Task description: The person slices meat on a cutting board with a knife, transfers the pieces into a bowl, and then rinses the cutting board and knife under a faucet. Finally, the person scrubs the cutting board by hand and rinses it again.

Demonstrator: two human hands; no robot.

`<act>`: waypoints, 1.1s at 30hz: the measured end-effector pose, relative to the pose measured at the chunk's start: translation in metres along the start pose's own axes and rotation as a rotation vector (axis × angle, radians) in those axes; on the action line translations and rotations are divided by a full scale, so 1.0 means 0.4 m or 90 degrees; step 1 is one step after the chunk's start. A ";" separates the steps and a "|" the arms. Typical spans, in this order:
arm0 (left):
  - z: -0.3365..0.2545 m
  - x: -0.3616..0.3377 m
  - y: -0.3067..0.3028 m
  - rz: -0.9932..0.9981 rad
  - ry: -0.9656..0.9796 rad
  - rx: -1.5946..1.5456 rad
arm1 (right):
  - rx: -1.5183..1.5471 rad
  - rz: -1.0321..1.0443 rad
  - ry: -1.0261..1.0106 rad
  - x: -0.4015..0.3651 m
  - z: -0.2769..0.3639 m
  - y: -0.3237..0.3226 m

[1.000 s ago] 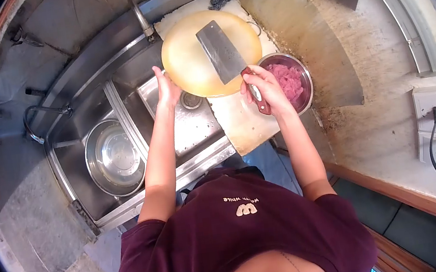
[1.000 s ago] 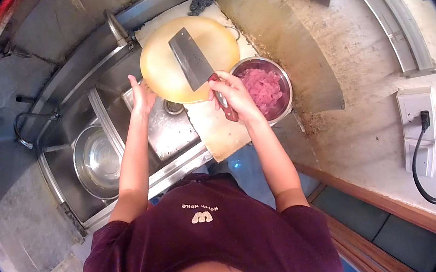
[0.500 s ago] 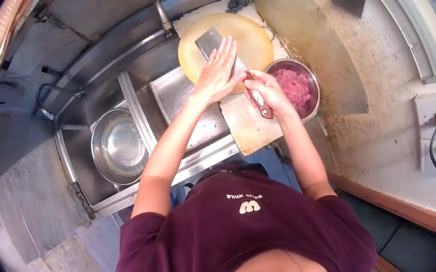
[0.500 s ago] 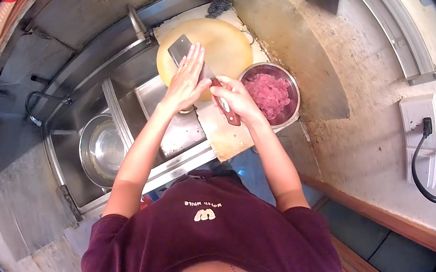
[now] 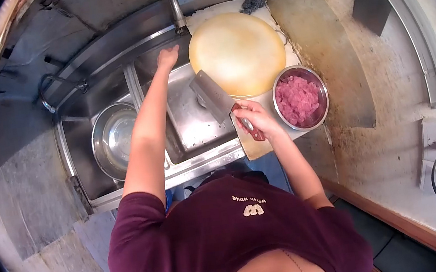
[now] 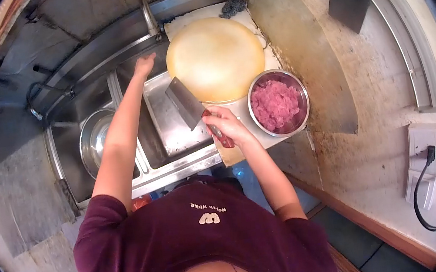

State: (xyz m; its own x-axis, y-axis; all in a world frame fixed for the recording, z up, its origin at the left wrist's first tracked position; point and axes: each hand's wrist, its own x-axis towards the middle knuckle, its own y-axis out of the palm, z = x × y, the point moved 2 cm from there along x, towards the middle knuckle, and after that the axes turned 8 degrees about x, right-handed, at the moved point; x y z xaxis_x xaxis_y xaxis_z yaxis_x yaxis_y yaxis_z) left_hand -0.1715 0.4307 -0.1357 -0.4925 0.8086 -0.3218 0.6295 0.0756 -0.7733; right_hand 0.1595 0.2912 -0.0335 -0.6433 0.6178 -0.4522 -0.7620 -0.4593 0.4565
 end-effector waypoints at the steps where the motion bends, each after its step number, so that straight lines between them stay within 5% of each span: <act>1: -0.006 0.071 0.035 -0.024 -0.024 -0.073 | 0.018 -0.008 -0.001 0.008 -0.012 0.003; 8: 0.012 0.408 0.234 -0.046 -0.122 -0.278 | 0.036 -0.064 0.040 0.016 -0.041 -0.002; 14: -0.025 0.314 0.212 -0.028 -0.142 -0.427 | 0.016 -0.066 0.059 0.029 -0.074 0.007; 21: -0.048 0.250 0.181 0.198 -0.153 -0.873 | -0.002 -0.005 0.101 0.029 -0.094 0.036; 25: -0.025 0.270 0.216 0.157 -0.142 -0.777 | -0.012 0.001 0.097 0.027 -0.099 0.027; 28: -0.033 0.194 0.230 0.139 -0.045 -0.291 | -0.011 -0.008 0.117 0.019 -0.095 0.020; 29: -0.038 0.151 0.226 -0.014 0.007 -0.131 | -0.018 -0.006 0.101 0.020 -0.096 0.015; 33: -0.090 -0.020 0.161 -0.047 0.025 0.009 | -0.011 -0.004 0.093 0.014 -0.112 0.008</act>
State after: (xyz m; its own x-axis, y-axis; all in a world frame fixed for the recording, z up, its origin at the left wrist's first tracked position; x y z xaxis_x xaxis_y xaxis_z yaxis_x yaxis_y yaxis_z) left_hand -0.1055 0.4502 -0.1632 -0.5127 0.8236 -0.2425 0.5841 0.1275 -0.8016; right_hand 0.1501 0.2645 -0.0688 -0.6417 0.5215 -0.5624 -0.7663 -0.4680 0.4403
